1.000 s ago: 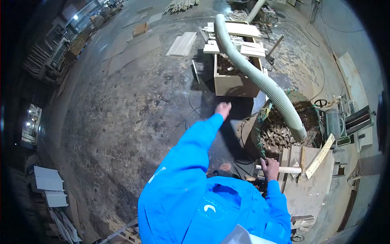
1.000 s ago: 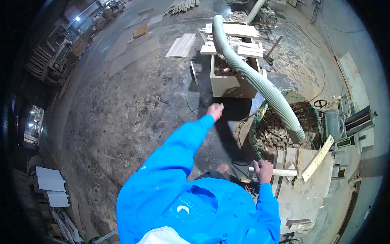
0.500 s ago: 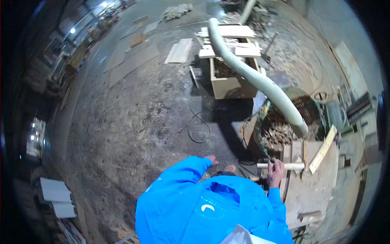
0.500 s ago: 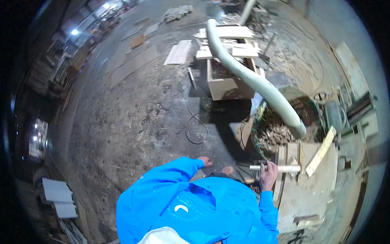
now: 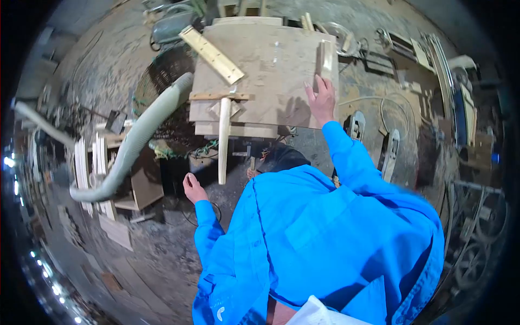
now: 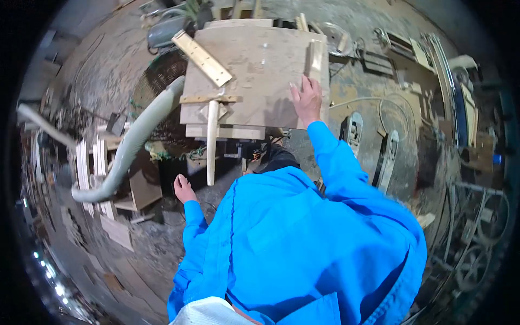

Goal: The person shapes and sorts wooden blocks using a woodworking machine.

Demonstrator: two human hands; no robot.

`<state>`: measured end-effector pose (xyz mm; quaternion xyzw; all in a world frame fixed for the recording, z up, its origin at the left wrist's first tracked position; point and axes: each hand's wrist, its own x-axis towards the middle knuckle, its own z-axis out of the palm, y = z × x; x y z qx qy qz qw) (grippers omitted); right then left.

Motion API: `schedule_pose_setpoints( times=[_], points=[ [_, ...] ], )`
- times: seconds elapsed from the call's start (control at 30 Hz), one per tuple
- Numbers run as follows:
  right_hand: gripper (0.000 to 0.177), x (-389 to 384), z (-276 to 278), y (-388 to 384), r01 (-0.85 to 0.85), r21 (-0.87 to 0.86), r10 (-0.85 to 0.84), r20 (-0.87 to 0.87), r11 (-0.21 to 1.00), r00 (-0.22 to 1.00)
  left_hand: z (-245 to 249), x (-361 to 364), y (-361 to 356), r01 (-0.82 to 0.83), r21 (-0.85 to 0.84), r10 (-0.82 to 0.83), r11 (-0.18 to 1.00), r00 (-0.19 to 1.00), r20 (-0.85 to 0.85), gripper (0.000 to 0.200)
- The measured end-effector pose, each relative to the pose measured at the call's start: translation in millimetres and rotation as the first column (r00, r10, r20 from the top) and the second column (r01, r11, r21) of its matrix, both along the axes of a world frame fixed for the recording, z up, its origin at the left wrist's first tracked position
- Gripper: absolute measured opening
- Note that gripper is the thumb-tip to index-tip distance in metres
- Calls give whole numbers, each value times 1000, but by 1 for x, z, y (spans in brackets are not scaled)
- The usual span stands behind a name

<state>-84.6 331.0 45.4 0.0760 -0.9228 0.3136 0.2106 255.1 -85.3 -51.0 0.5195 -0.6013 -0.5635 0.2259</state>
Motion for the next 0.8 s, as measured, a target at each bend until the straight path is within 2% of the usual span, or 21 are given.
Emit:
schedule_pose_setpoints(
  times=[0.03,0.07,0.1,0.13,0.17,0.27,0.33,0.4,0.43,0.53,0.7,0.8],
  points=[
    [48,-8,-3,15,112,-17,-111,31,994,993,4,-16,1,128,-140,-123,982,991,44,45],
    [48,-10,-8,24,151,-12,-151,32,988,988,8,-31,6,258,-269,-239,928,966,100,44],
    [48,-17,-17,31,187,11,-187,52,982,981,7,-46,7,318,-277,-304,907,948,93,42],
    [48,-25,-21,36,218,33,-220,69,975,973,35,-66,27,342,-248,-321,906,939,122,42],
    [46,-25,-18,37,222,48,-226,95,974,969,44,-79,37,409,-292,-377,865,912,161,44],
    [45,-27,-12,36,219,93,-233,181,971,956,46,-104,57,566,-333,-509,755,825,246,45],
    [45,-29,-17,35,234,44,-238,196,971,951,45,-112,69,606,-306,-544,735,795,268,45],
    [45,-39,-20,37,257,62,-263,150,964,953,43,-118,80,688,-233,-589,687,715,376,44],
    [46,-45,-19,38,274,54,-279,185,960,942,41,-118,85,706,-355,-562,612,705,433,51],
    [45,-66,-19,40,347,28,-344,225,937,912,46,-121,94,714,-306,-562,630,691,455,48],
    [39,-80,-23,35,304,63,-310,234,951,921,41,-121,91,728,-270,-558,631,667,494,45],
    [36,-72,-16,10,219,-20,-206,265,976,942,38,-118,91,726,-277,-545,630,667,509,44]
  ],
)
